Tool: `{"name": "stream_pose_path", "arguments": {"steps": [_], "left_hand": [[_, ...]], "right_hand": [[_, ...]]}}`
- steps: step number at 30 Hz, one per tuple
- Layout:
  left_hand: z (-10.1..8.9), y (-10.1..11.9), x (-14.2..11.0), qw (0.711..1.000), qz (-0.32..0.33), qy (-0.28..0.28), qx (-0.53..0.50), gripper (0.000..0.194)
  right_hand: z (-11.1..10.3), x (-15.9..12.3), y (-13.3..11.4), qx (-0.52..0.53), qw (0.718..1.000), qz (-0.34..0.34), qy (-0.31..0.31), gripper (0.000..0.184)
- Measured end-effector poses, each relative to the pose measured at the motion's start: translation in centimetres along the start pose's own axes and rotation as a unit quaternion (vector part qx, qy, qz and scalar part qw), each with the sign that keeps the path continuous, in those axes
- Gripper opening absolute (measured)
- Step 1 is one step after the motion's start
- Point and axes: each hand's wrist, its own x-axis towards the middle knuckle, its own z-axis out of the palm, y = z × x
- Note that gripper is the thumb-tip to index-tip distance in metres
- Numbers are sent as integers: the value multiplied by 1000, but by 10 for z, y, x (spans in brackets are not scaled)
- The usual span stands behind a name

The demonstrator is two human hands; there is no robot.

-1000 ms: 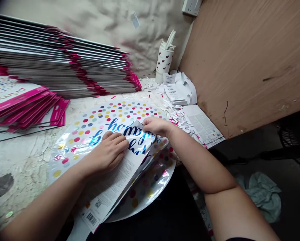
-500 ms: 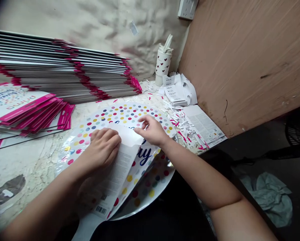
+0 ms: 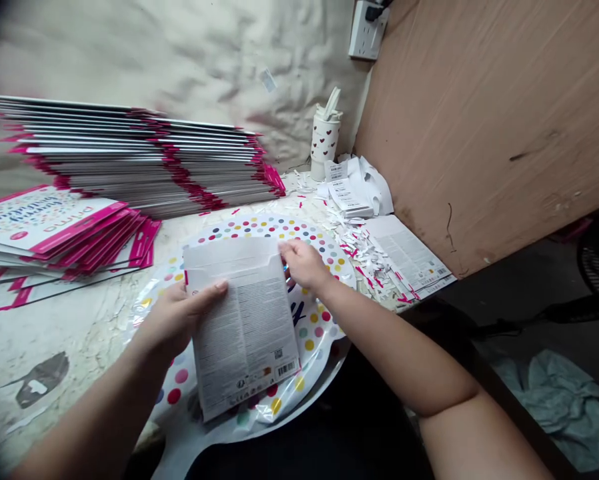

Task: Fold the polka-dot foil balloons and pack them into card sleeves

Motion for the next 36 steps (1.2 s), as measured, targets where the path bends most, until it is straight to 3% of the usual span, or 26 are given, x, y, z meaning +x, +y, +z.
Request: {"name": "stream_pose_path", "arguments": {"steps": [2, 4, 7, 13, 21, 23, 27, 29, 36], "left_hand": [[4, -9, -2, 998, 13, 57, -24, 44], [8, -16, -6, 996, 26, 81, 3, 34], [14, -17, -15, 994, 42, 74, 74, 26], [19, -7, -32, 983, 95, 70, 141, 31], [16, -17, -36, 993, 41, 56, 94, 35], [16, -15, -37, 992, 33, 57, 104, 38], [18, -12, -40, 987, 51, 50, 143, 40], [18, -13, -41, 983, 62, 52, 163, 39], [19, -13, -42, 979, 69, 48, 187, 36]], "right_hand": [[5, -3, -4, -150, 981, -108, 56, 17], [15, -12, -10, -251, 941, -226, 20, 13], [34, -26, -18, -303, 907, -291, -41, 18], [49, -33, -20, -287, 912, -292, -32, 16], [50, -32, -19, -285, 915, -283, -44, 16], [51, -35, -23, -328, 898, -288, -64, 17], [55, -41, -35, -479, 823, -290, -92, 17], [55, -39, -42, -519, 801, -281, -104, 16], [48, -36, -54, -515, 809, -245, -141, 12]]}}
